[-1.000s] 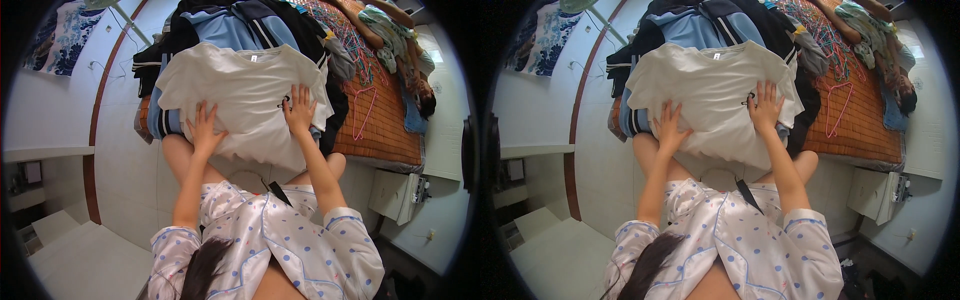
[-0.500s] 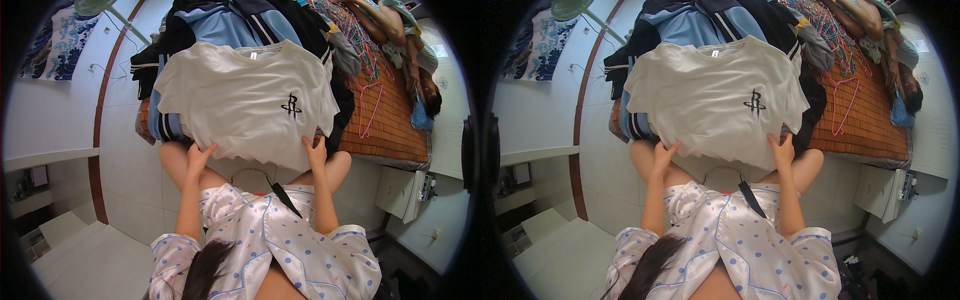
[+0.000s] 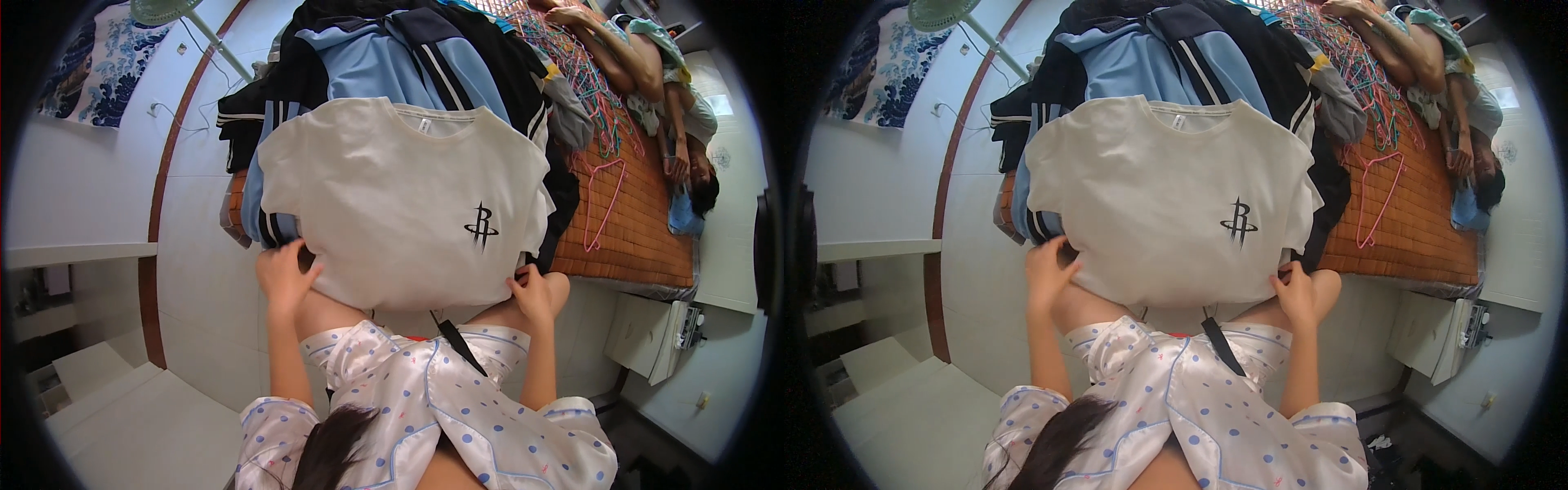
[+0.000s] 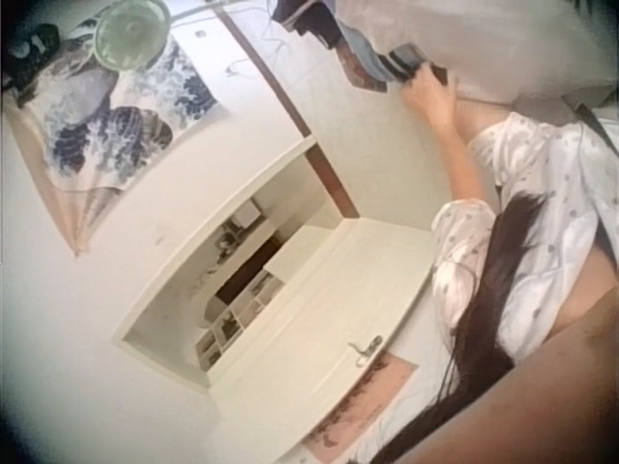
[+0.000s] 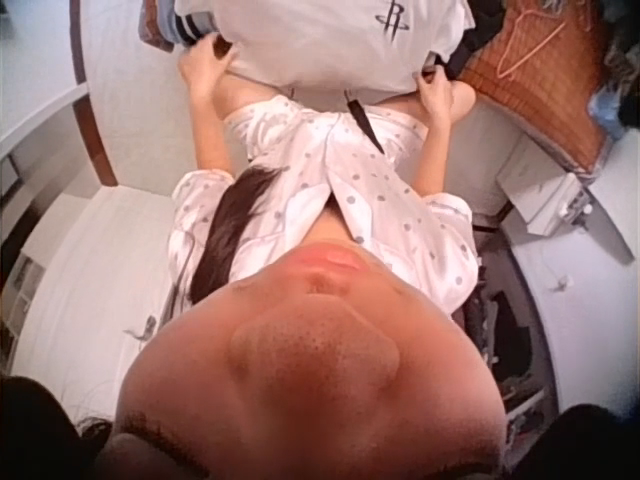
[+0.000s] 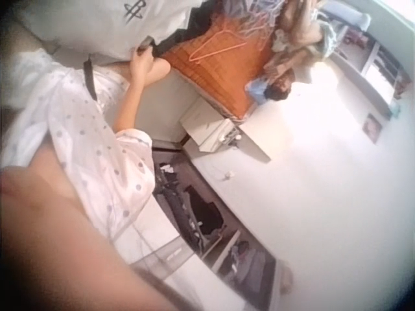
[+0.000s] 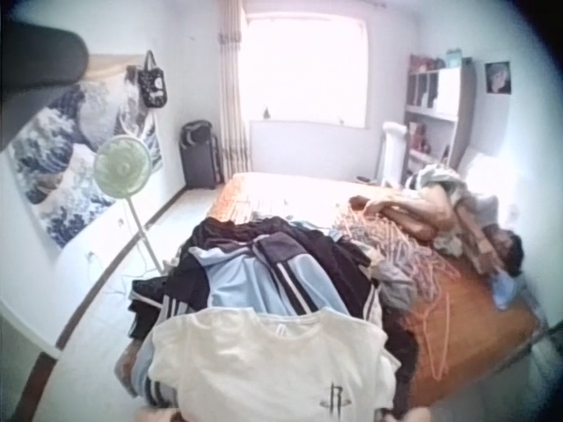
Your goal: The person picks up shirts from a pile on a bed, places each shirt onto a pink plastic hanger, and then hangs the shirts inside a closet.
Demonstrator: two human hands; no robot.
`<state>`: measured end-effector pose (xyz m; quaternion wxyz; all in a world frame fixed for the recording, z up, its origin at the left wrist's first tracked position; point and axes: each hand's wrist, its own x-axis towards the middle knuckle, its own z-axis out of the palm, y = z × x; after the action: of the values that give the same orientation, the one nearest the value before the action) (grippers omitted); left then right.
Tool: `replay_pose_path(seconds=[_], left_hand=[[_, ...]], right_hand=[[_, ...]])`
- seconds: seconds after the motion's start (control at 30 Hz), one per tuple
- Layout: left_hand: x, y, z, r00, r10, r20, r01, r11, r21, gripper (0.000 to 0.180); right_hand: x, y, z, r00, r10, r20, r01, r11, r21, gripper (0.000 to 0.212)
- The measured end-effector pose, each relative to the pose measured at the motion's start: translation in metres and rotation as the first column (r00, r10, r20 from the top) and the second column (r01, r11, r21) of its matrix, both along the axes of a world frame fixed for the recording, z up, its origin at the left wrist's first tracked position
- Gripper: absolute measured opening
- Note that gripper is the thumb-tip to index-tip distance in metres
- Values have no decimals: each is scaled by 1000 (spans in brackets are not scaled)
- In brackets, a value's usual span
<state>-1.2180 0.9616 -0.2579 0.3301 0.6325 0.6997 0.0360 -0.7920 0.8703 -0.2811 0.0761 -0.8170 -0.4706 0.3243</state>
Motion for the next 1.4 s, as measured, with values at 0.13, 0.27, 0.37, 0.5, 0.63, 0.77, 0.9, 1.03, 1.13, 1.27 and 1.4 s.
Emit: replay_pose_path(seconds=[0.13, 0.27, 0.37, 0.5, 0.63, 0.77, 0.9, 1.03, 1.13, 1.27, 1.4], left_hand=[[54, 46, 21, 992, -67, 109, -3, 838, 546, 40], [131, 87, 9, 918, -383, 102, 178, 628, 758, 45], [174, 98, -28, 922, -373, -103, 326, 605, 727, 49], [185, 102, -54, 949, -254, -186, 307, 620, 722, 55], [186, 95, -59, 967, -158, -200, 255, 648, 718, 57], [185, 94, -61, 969, -133, -207, 243, 647, 722, 57], [188, 94, -61, 972, -132, -197, 234, 657, 716, 56], [188, 95, -65, 969, -135, -208, 245, 650, 719, 56], [189, 96, -65, 964, -139, -227, 262, 650, 714, 56], [188, 95, -63, 964, -126, -232, 258, 634, 729, 55], [187, 95, -63, 962, -125, -241, 264, 632, 729, 55]], right_hand=[[-9, 36, 5, 959, -261, 108, 156, 809, 567, 20], [-50, 106, 24, 979, 35, 201, -178, 626, 759, 34], [-82, 143, 0, 888, 255, 384, -450, 658, 604, 48], [-70, 164, -35, 824, 218, 522, -517, 663, 540, 56], [-52, 175, -34, 822, 88, 563, -468, 668, 579, 55], [-12, 182, -37, 853, -100, 512, -338, 641, 689, 52], [75, 162, -62, 711, -453, 537, -161, 640, 752, 52], [149, 78, -107, 579, -464, 671, 202, 878, 434, 51], [161, 59, -106, 607, -471, 640, 157, 861, 484, 43], [144, 69, -78, 698, -434, 570, 162, 871, 465, 31], [148, 89, -65, 740, -567, 361, 434, 813, 389, 36]])
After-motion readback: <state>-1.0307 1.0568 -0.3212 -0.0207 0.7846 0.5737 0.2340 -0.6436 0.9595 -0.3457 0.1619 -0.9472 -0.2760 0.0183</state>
